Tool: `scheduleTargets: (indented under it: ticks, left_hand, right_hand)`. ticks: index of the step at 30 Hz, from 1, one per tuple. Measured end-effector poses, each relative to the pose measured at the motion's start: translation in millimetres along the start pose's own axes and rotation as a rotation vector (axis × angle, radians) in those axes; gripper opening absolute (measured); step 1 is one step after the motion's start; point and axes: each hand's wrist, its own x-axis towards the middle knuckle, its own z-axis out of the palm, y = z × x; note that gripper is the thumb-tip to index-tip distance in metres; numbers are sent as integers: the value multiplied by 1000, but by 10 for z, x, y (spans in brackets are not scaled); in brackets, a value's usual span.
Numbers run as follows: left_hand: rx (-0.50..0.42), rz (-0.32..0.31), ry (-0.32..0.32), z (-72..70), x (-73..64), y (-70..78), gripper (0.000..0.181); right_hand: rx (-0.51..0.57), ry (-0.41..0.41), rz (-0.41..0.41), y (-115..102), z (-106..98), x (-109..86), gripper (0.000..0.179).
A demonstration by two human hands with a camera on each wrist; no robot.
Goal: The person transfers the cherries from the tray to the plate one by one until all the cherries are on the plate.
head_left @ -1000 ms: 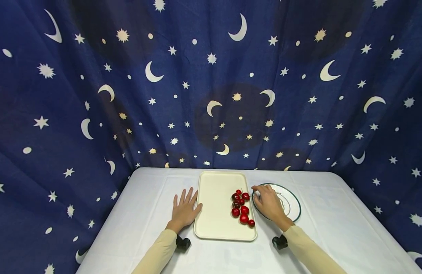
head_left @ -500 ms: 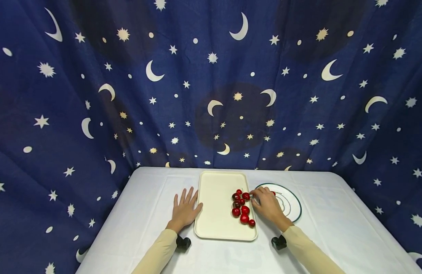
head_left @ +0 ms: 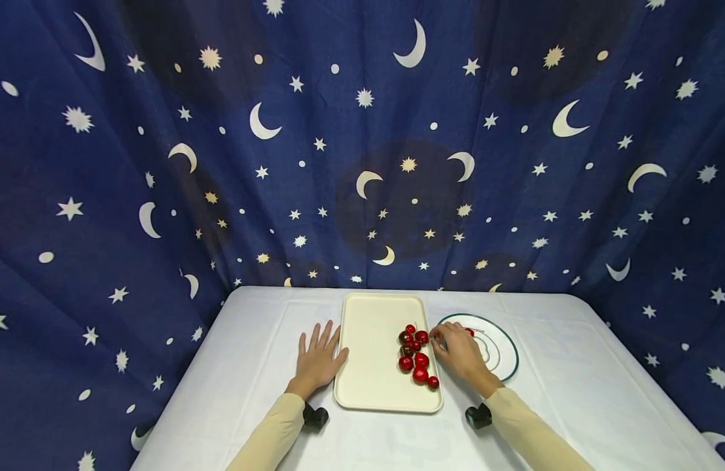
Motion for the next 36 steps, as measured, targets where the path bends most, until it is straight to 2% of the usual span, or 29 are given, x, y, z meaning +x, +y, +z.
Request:
scheduleTargets:
  ticks: [6, 12, 17, 21, 26, 36]
  left_hand:
    - [0, 0, -23, 3, -8, 0, 69]
    - [25, 6, 2, 19, -5, -17, 67]
    - [8, 6, 4, 20, -12, -11, 66]
    - [-3, 7, -22, -8, -22, 17, 67]
    - [-5, 10, -22, -74, -43, 63, 66]
    - [-28, 9, 4, -63, -47, 49, 66]
  right_hand:
    - [11, 35, -23, 5, -27, -19, 6]
    - [-1, 109, -74, 35, -29, -4, 9]
    - [10, 89, -17, 70, -57, 11, 7]
    - [25, 62, 30, 80, -151, 39, 5]
    - [20, 58, 57, 129, -280, 106, 5]
    - [-61, 95, 42, 269, -319, 105, 6]
